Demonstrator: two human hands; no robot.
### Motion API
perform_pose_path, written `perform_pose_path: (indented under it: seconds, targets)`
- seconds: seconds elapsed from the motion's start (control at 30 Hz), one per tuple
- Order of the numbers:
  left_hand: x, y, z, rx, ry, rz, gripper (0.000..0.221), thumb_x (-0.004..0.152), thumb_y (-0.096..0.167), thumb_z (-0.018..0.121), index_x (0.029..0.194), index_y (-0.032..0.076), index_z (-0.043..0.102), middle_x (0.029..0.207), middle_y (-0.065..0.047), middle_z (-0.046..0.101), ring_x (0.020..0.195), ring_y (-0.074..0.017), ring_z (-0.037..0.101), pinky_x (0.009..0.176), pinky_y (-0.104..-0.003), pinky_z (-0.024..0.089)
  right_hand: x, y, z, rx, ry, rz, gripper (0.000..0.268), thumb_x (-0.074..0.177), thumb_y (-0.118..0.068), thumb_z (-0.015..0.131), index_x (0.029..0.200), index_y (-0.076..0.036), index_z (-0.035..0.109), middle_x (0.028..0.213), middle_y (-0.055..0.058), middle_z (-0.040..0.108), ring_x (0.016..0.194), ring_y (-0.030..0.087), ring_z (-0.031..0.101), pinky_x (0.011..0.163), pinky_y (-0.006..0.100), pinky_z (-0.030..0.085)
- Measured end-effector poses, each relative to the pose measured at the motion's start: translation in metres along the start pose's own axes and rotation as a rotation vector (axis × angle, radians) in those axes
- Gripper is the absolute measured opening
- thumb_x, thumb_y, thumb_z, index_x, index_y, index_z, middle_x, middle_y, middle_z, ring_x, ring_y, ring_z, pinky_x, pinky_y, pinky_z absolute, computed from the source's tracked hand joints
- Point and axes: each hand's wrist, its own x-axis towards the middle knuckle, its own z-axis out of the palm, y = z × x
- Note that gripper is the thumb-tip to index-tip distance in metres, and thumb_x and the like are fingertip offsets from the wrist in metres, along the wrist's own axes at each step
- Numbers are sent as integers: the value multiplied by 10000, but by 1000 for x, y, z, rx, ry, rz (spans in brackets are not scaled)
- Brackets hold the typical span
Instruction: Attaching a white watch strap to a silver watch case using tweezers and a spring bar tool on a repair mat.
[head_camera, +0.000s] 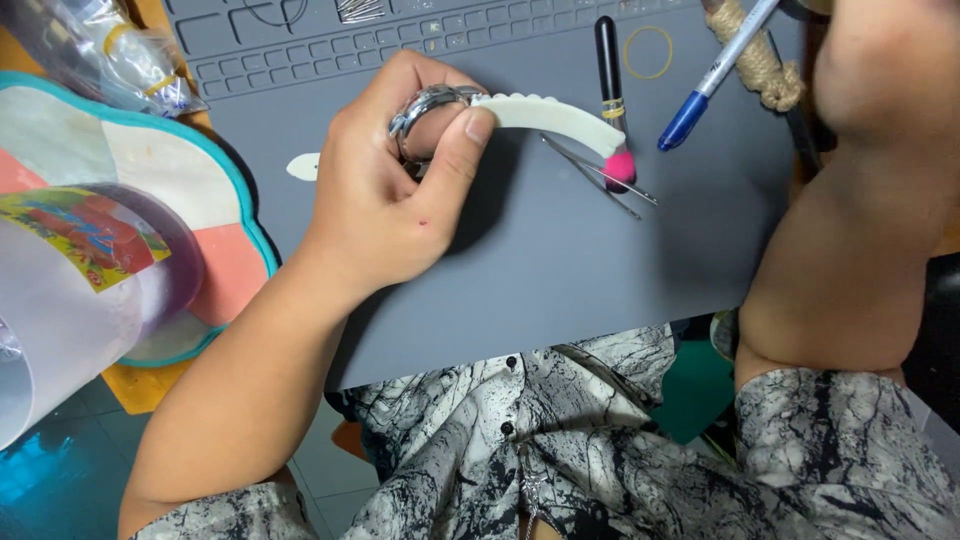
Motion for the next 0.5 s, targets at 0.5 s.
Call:
perform_pose_path:
  seconds: [0.5]
  targets:
    - [2, -1, 3, 9, 184, 61, 110, 856, 114, 428, 820, 10, 416, 518, 22, 363, 465, -81, 397, 486, -190, 345, 15, -46, -9, -245, -572, -143, 26, 870, -73, 557, 869, -50, 569, 680, 1, 466, 621, 79, 419, 554, 208, 337]
